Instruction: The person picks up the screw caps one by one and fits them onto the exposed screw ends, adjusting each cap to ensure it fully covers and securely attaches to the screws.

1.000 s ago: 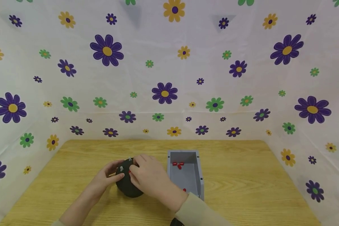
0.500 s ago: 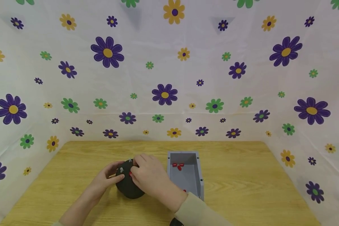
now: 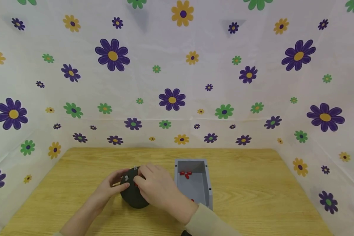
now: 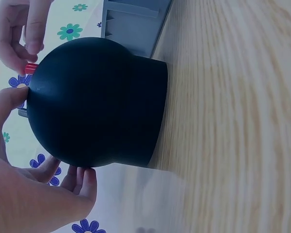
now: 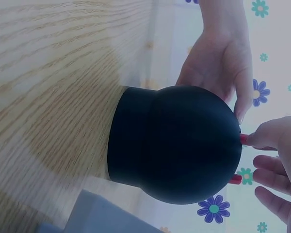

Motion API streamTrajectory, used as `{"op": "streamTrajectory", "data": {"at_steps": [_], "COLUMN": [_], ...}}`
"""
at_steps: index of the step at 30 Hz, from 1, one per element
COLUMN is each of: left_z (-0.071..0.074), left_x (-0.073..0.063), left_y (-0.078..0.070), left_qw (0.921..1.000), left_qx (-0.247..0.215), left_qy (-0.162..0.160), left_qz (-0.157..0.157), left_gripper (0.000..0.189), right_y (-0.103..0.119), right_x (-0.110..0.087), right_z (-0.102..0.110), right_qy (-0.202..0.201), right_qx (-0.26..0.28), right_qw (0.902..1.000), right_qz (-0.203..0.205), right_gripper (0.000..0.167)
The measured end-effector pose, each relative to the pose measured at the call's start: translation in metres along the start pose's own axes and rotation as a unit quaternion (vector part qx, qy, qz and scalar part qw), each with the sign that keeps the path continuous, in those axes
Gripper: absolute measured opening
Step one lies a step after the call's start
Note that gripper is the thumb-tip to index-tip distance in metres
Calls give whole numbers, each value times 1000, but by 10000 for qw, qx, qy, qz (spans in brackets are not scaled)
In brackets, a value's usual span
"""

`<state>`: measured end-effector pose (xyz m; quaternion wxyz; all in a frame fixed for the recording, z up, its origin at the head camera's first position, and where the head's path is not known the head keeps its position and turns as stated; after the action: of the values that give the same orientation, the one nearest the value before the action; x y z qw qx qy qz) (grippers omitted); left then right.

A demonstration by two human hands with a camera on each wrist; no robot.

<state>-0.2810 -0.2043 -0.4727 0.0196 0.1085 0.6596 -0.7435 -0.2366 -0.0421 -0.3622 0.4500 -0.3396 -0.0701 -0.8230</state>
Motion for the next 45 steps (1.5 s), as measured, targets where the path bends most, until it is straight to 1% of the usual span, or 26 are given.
{"op": "streamTrajectory", "data": {"at_steps": [4, 10, 13, 20, 27, 34, 37, 41, 45], "left_z": [-1, -1, -1, -1, -2, -4, -4, -5, -4], "left_x": [-1, -4, -4, -4, -5, -4, -3, -2, -2], "left_y": [-3, -4, -4, -4, -4, -3, -3, -3, -3], "left_qw": [9999, 9996, 9995, 9994, 9994, 9995, 9994, 9991, 9993], "left_qx": [67, 13, 61, 160, 158, 98, 149, 216, 198], "left_qy": [108, 269, 320, 315, 302, 303, 317, 348, 307], "left_qz": [-87, -23, -38, -7, 24, 12, -36, -115, -95], "left_gripper": [72, 79, 80, 82, 82, 81, 81, 81, 81], "right_y": [1, 1, 2, 3, 4, 5, 5, 3, 1], "right_x": [-1, -1, -1, -3, -5, -6, -6, -8, -11], "right_z": [0, 1, 1, 0, -2, 3, 5, 5, 6], "right_qy": [85, 107, 107, 229, 383, 442, 590, 930, 1116], "right_qx": [-38, -79, -102, -195, -328, -356, -358, -427, -542], "right_qw": [9999, 9999, 9999, 9995, 9986, 9982, 9974, 9945, 9920], "right_qz": [39, 69, 80, 104, 127, 190, 219, 230, 241], "right_gripper": [13, 14, 14, 15, 22, 25, 27, 33, 37]}}
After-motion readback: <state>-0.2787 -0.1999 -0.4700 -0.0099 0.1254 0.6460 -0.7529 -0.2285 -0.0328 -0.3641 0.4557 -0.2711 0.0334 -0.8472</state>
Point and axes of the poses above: each hand's wrist, its own x-axis towards the middle knuckle, its own z-axis out of the back of the hand, y = z × x, the point moved 9 cm from there along x, towards the middle knuckle, and after that the axes turned 6 degrees about -x, right-handed, at the moved point
